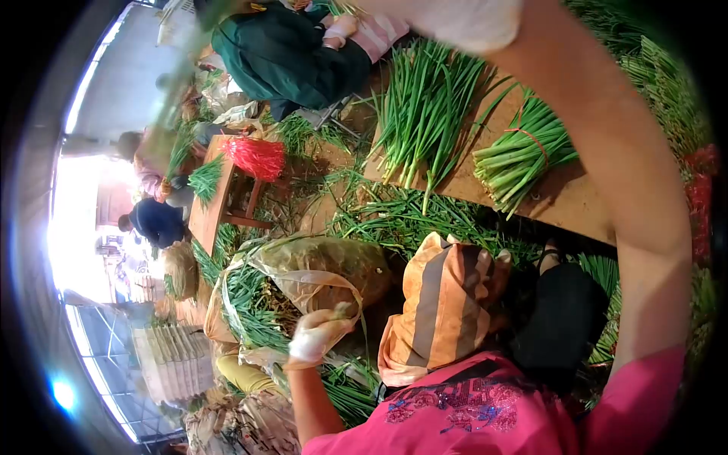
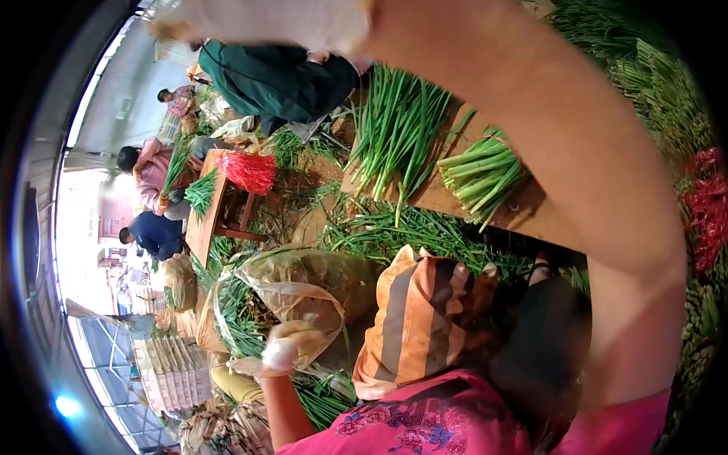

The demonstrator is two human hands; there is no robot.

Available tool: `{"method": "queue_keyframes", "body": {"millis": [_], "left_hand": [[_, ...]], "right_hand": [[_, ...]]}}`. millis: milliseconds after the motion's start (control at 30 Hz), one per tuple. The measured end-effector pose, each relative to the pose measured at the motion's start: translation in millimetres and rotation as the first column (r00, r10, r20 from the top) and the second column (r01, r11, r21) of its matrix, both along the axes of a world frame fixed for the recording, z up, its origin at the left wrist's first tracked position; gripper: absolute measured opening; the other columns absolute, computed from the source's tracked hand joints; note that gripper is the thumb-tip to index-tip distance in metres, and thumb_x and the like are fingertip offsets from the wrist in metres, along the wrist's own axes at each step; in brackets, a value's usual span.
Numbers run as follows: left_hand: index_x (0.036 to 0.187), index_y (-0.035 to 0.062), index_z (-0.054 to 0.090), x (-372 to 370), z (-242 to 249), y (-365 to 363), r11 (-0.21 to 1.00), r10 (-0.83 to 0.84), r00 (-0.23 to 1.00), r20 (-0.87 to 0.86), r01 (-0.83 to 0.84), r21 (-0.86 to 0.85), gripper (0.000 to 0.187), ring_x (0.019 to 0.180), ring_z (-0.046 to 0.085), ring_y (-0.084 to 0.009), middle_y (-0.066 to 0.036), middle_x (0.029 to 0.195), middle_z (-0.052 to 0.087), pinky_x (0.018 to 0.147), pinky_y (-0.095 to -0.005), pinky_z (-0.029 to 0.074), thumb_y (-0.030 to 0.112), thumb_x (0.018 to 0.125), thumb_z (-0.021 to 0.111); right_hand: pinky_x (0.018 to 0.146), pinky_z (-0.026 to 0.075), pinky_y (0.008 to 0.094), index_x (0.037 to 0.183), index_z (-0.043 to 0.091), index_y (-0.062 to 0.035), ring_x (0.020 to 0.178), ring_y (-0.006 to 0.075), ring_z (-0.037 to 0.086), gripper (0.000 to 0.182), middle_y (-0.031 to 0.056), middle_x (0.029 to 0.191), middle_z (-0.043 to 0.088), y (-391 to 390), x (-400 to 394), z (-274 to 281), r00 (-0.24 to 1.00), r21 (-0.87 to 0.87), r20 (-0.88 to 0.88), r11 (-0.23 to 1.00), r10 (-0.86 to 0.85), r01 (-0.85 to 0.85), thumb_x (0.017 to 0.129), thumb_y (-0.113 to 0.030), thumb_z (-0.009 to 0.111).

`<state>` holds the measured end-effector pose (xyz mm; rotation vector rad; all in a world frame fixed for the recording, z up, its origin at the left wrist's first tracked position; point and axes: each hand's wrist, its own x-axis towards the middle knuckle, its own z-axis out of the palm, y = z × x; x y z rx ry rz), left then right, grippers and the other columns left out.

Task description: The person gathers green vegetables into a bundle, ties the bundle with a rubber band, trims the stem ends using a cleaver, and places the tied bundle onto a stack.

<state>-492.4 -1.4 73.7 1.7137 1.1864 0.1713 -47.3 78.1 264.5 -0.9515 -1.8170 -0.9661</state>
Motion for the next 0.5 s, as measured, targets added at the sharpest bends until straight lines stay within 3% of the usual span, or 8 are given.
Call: {"method": "queue_keyframes", "body": {"millis": [67,100,133,167,200,233,333,500], "left_hand": [[0.117,0.0044,0.060,32.0,-36.0,2.9,0.909,-0.224,0.699,-0.679,0.401,0.113,0.037,0.087,0.066,-0.0252,-0.015,0.104,0.066,0.079,-0.0310,0.053,0.004,0.080,0.062],[0.120,0.0034,0.058,43.2,-55.4,10.9,0.935,-0.158,0.888,-0.431,0.275,0.222,0.040,0.089,0.065,-0.0227,-0.014,0.105,0.066,0.078,-0.0300,0.052,0.005,0.080,0.063],[0.123,0.0025,0.055,53.4,-69.6,18.7,0.953,-0.090,0.986,-0.142,0.126,0.274,0.044,0.091,0.064,-0.0203,-0.013,0.106,0.066,0.078,-0.0291,0.051,0.006,0.081,0.064],[0.125,0.0023,0.054,75.0,-70.6,27.3,0.995,-0.057,0.998,0.010,0.056,0.079,0.045,0.091,0.063,-0.0183,-0.012,0.105,0.065,0.077,-0.0283,0.051,0.008,0.082,0.065],[0.126,0.0020,0.052,103.1,-68.4,34.4,0.991,0.026,0.988,0.151,-0.006,-0.133,0.046,0.090,0.062,-0.0163,-0.011,0.104,0.065,0.077,-0.0276,0.050,0.009,0.083,0.066],[0.126,0.0022,0.053,135.1,-66.0,36.3,0.962,0.045,0.977,0.210,0.014,-0.271,0.046,0.089,0.061,-0.0148,-0.010,0.102,0.065,0.075,-0.0262,0.050,0.011,0.083,0.067],[0.118,0.0013,0.056,215.1,-109.6,41.6,0.853,0.039,0.953,0.300,0.125,-0.507,0.041,0.080,0.060,-0.0118,-0.008,0.098,0.065,0.067,-0.0243,0.049,0.019,0.084,0.070],[0.094,0.0035,0.063,306.2,-110.3,30.8,0.896,-0.124,0.988,0.096,0.153,-0.417,0.027,0.054,0.055,-0.0131,-0.005,0.074,0.065,0.044,-0.0283,0.043,0.026,0.082,0.071]], "right_hand": [[0.061,0.053,0.0347,0.087,0.063,-0.0112,0.072,0.0237,0.067,0.012,0.0063,0.075,0.064,10.1,-7.1,-71.6,0.989,-0.278,0.059,0.950,-0.134,0.145,0.075,-0.011,0.060],[0.075,0.053,0.0341,0.099,0.063,-0.0113,0.090,0.0227,0.064,0.024,0.0058,0.089,0.064,11.2,-8.1,-107.7,0.901,-0.412,0.358,0.824,-0.245,0.388,0.075,-0.009,0.061],[0.083,0.049,0.0355,0.113,0.057,-0.0130,0.105,0.0238,0.058,0.038,0.0071,0.111,0.057,6.4,0.2,-137.5,0.927,-0.594,0.320,0.722,-0.194,0.356,0.076,-0.008,0.061],[0.092,0.046,0.0369,0.127,0.051,-0.0147,0.119,0.0249,0.051,0.052,0.0085,0.133,0.049,1.5,8.2,-167.2,0.948,-0.744,0.267,0.588,-0.175,0.318,0.076,-0.007,0.061],[0.094,0.044,0.0373,0.128,0.050,-0.0132,0.120,0.0261,0.050,0.057,0.0092,0.134,0.050,-13.0,17.3,-177.7,0.967,-0.757,0.163,0.604,-0.196,0.250,0.074,-0.007,0.067],[0.096,0.044,0.0372,0.123,0.055,-0.0100,0.110,0.0238,0.055,0.050,0.0066,0.116,0.059,-29.4,26.8,-177.3,0.972,-0.792,0.066,0.582,-0.224,0.187,0.075,-0.012,0.068],[0.091,0.045,0.0389,0.116,0.059,-0.0112,0.105,0.0270,0.057,0.038,0.0084,0.115,0.059,-73.2,54.2,-205.7,0.939,-0.647,-0.137,0.746,-0.317,0.157,0.079,-0.021,0.066],[0.088,0.046,0.0381,0.111,0.062,-0.0117,0.102,0.0279,0.058,0.032,0.0085,0.109,0.062,-122.4,78.8,-209.5,0.903,-0.667,-0.189,0.725,-0.385,0.170,0.079,-0.015,0.064]]}}
